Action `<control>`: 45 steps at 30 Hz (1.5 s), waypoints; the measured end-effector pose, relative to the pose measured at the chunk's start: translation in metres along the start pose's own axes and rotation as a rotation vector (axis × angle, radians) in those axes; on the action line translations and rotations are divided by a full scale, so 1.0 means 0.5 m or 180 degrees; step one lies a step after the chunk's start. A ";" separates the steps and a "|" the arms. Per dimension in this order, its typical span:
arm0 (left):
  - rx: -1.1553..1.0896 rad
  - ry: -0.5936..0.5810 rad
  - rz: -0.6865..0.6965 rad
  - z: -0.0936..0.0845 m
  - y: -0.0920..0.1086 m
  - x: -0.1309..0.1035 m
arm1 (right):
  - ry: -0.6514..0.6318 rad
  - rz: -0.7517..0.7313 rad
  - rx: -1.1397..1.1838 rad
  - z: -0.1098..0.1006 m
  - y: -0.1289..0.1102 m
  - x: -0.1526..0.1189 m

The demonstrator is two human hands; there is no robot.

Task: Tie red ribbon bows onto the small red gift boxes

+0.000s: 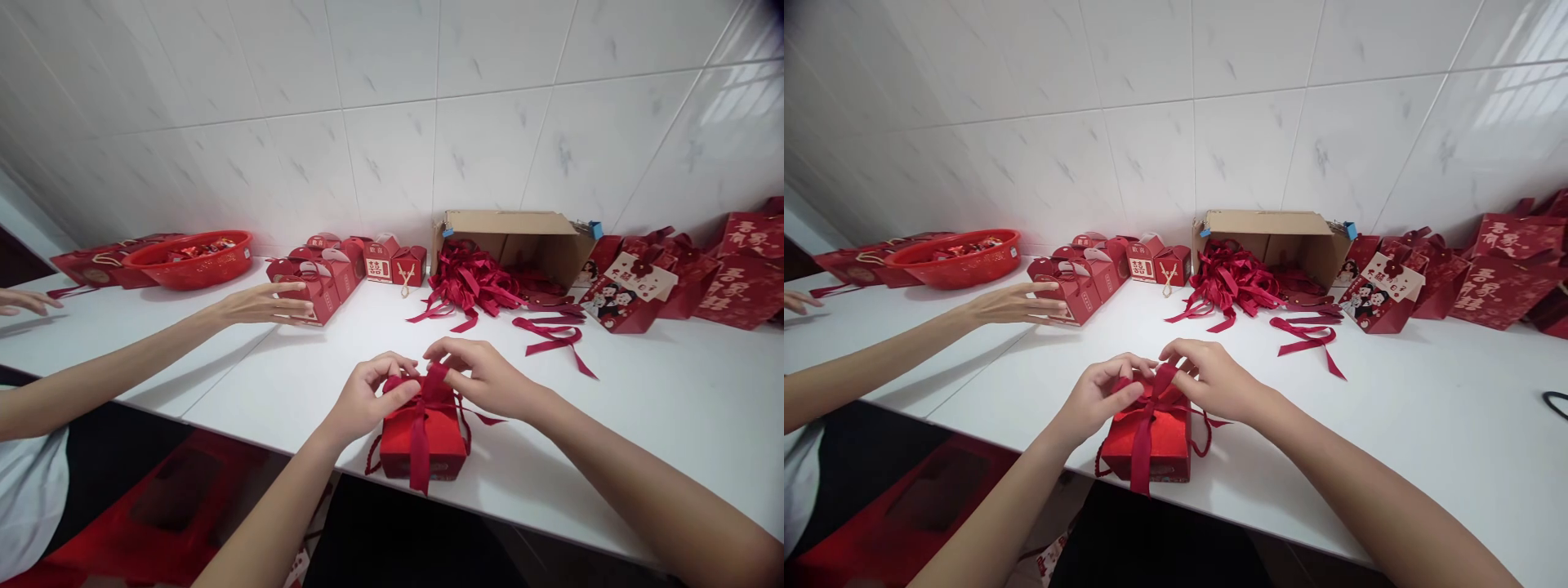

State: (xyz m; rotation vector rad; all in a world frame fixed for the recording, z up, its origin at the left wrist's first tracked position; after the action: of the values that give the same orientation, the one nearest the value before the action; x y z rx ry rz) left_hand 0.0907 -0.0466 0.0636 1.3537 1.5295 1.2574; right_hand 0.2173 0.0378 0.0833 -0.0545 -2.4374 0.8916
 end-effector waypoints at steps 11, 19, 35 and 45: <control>0.0434 0.0922 -0.0165 -0.093 -0.058 -0.037 | -0.0687 0.0145 0.0087 -0.016 -0.004 -0.009; 0.3097 0.1256 -0.0658 -0.144 -0.189 -0.044 | -0.0803 0.0198 -0.0214 -0.062 -0.012 -0.024; 0.3222 0.1285 -0.0579 -0.145 -0.200 -0.044 | -0.0177 0.0275 -0.0584 0.013 -0.051 -0.005; 0.3288 0.1243 -0.0733 -0.154 -0.211 -0.036 | 0.0905 0.0968 -0.0551 -0.158 0.018 -0.105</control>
State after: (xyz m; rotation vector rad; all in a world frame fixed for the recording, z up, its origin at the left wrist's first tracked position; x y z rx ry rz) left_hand -0.0073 -0.0766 -0.0193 1.4736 2.7328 0.5670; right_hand 0.3005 0.0800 0.1031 -0.5879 -2.2626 0.7361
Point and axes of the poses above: each hand's wrist, its own x-axis towards the middle knuckle, its own z-axis out of the palm, y = z × x, the point moved 6 cm from there along x, towards the middle knuckle, and after that the axes turned 12 degrees about -z, right-handed, at the moved point
